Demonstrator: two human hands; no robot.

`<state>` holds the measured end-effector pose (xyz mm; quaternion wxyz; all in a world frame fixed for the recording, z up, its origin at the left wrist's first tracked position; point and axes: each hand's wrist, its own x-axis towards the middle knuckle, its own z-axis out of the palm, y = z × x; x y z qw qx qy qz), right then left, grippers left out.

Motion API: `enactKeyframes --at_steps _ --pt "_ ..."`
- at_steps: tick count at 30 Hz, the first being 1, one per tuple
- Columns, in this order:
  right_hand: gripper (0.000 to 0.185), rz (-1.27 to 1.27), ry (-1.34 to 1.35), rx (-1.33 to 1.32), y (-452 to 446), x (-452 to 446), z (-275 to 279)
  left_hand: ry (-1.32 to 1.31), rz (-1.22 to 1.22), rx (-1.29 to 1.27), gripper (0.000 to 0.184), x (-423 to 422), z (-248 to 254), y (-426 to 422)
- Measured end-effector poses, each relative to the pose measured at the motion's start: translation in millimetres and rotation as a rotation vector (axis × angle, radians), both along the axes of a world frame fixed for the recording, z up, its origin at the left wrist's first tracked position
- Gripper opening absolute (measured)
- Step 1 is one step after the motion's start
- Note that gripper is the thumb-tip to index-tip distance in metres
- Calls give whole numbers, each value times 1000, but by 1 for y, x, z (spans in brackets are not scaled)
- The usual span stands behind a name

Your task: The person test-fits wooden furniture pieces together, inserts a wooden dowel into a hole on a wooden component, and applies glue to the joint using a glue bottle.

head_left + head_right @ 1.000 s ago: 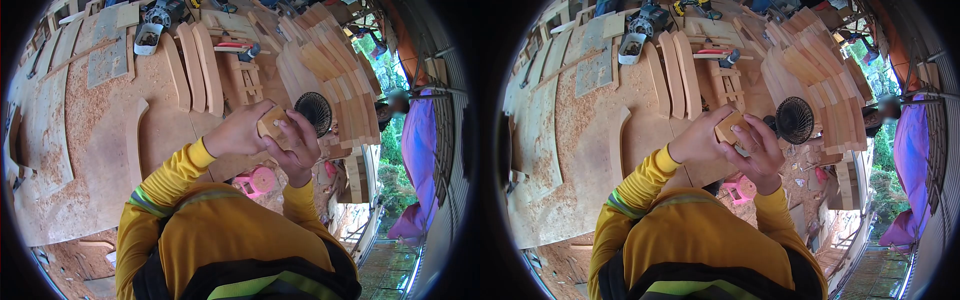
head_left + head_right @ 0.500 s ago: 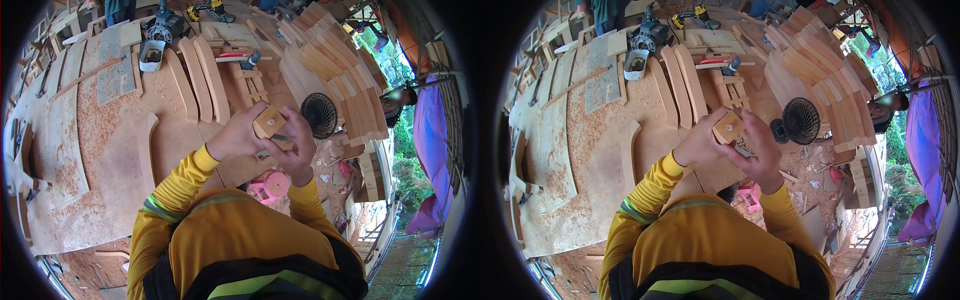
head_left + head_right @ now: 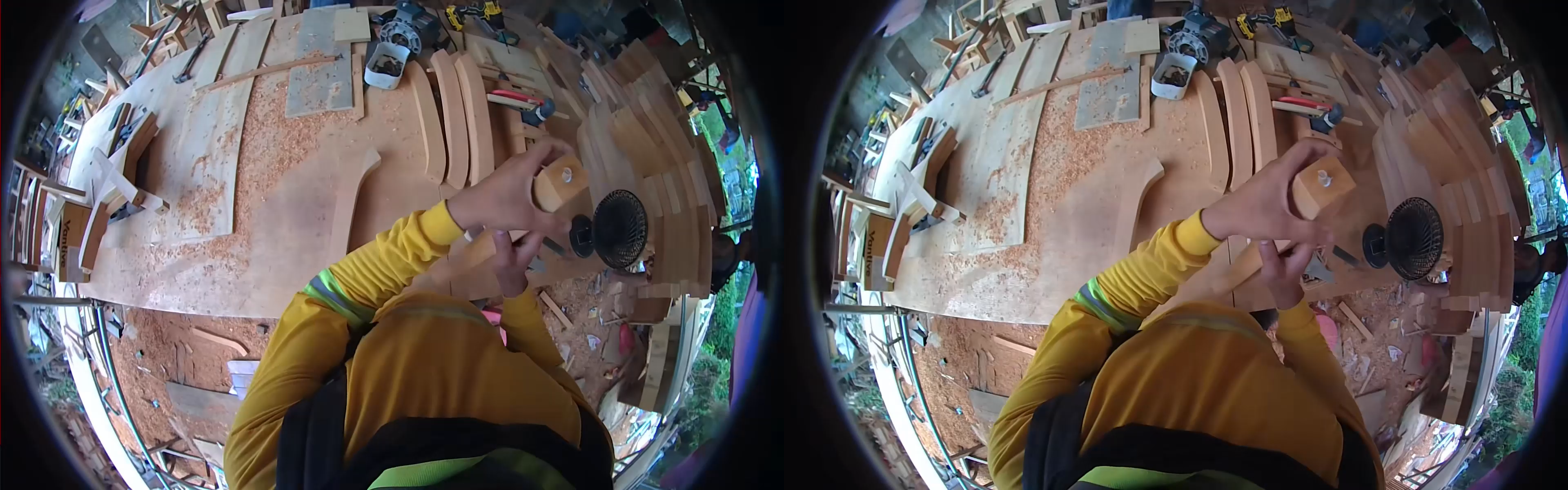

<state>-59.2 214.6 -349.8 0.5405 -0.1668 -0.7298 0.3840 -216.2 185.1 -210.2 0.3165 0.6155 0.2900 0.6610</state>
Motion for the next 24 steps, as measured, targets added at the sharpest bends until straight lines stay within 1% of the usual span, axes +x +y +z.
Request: enactKeyframes --at_steps 1,2,3,4,5,7,9,10,12,13,14,15,16,17,18,20,23,24 --pt "72 -33 32 -44 -1 -3 21 -47 44 89 76 -9 -1 -2" --pt "71 -64 68 -87 -4 0 45 30 129 28 83 -28 -7 -10" --pt "70 -11 60 -127 -3 8 65 110 216 -29 91 -52 -17 -22" --pt "69 41 58 -165 1 18 83 246 406 -87 95 -79 -38 -28" --pt "72 -3 33 -174 5 31 100 379 598 -142 98 -107 -67 -32" --pt "76 -71 -38 -246 6 53 125 618 1011 -295 102 -153 -147 -46" --pt "79 -115 -150 -373 4 71 136 785 1121 -637 101 -175 -210 -72" --pt "78 -112 -247 -291 9 80 126 952 1157 -667 101 -195 -279 -76" --pt "78 -118 -456 -137 15 96 102 1018 1146 -743 102 -214 -342 -82" --pt "81 -137 -707 -106 2 90 121 918 1097 -790 102 -211 -352 -88" --pt "81 0 -720 -241 0 85 116 822 1034 -842 102 -205 -366 -96" --pt "81 130 -725 -386 -1 84 106 845 1092 -685 99 -210 -387 -103" --pt "78 208 -678 -492 -9 79 101 862 1136 -529 96 -214 -404 -105" --pt "76 284 -620 -600 -15 76 94 737 1044 -714 92 -206 -384 -110" --pt "76 328 -640 -658 -16 82 82 614 951 -904 88 -193 -339 -117" --pt "74 444 -660 -750 -14 87 53 361 705 -829 80 -181 -253 -130" --pt "77 644 -562 -1124 -15 93 18 -141 329 -671 72 -168 -215 -143" --pt "78 654 -554 -1122 -16 93 12 -168 266 -694 71 -164 -205 -148"
